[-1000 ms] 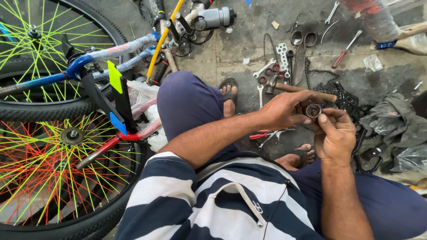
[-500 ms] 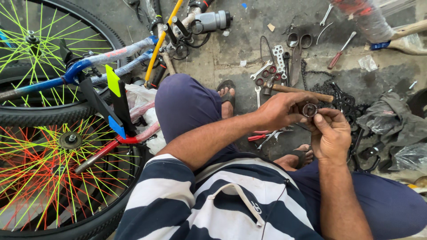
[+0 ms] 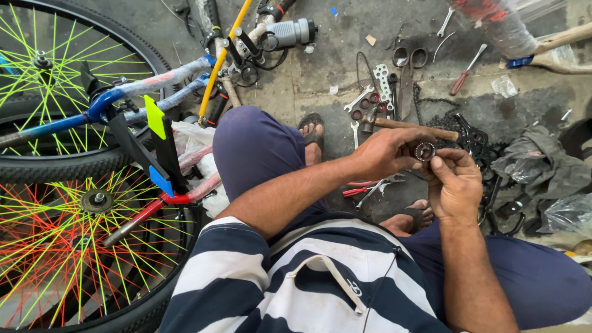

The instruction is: The person sits on the floor of a bicycle repair shop holding a bearing race in one palm and places loose steel balls into it one at a time. They then pick up a hub component, retrieve more balls from the ground, and press the balls into the bearing assembly by hand.

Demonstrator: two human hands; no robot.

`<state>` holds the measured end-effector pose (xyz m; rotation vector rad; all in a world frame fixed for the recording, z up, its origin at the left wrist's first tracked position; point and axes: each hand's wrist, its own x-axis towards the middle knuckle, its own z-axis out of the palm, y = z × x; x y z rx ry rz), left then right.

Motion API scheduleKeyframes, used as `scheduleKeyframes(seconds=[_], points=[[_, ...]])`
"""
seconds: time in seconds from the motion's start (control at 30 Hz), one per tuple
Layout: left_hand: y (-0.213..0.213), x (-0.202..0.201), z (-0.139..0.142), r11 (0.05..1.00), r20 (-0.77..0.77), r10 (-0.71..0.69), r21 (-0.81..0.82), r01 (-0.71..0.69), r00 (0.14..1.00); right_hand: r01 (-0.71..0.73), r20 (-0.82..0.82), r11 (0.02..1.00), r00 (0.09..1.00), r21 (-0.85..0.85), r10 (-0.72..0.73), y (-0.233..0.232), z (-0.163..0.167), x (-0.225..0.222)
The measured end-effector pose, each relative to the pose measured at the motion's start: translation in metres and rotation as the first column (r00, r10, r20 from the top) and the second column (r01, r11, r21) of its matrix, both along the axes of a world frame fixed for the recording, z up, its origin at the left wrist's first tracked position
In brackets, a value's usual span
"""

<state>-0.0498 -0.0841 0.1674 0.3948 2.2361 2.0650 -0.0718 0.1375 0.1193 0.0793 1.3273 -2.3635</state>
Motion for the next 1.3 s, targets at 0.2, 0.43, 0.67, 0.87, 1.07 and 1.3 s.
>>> scheduleKeyframes(seconds=[0.2,0.43,0.67,0.87,1.07,1.3], points=[[-0.002,0.0,0.004,1.0,-0.043,-0.01,0.015,0.011,0.999,0.016,0.003,1.0,1.0,-0.002,-0.016,-0.002,0.002,0.001],[0.0,0.007,-0.017,0.99,-0.052,0.022,0.143,-0.014,0.998,0.075,-0.003,0.996,0.997,0.047,-0.074,-0.002,0.003,0.008],[-0.009,0.017,-0.015,1.0,0.109,0.029,0.001,-0.029,0.994,0.124,-0.059,0.979,0.992,0.162,-0.116,-0.006,0.007,0.015],[-0.008,0.018,-0.01,0.999,0.027,0.033,-0.042,-0.032,0.999,0.136,-0.098,0.952,0.989,0.275,-0.113,-0.004,0.013,0.018],[-0.006,0.02,-0.009,0.999,0.085,0.024,-0.04,-0.021,0.996,0.155,-0.154,0.946,0.981,0.286,-0.115,-0.003,0.016,0.02],[-0.004,0.02,-0.005,0.999,0.105,0.018,-0.037,-0.014,0.994,0.108,-0.163,0.947,0.985,0.302,-0.06,-0.004,0.021,0.024]])
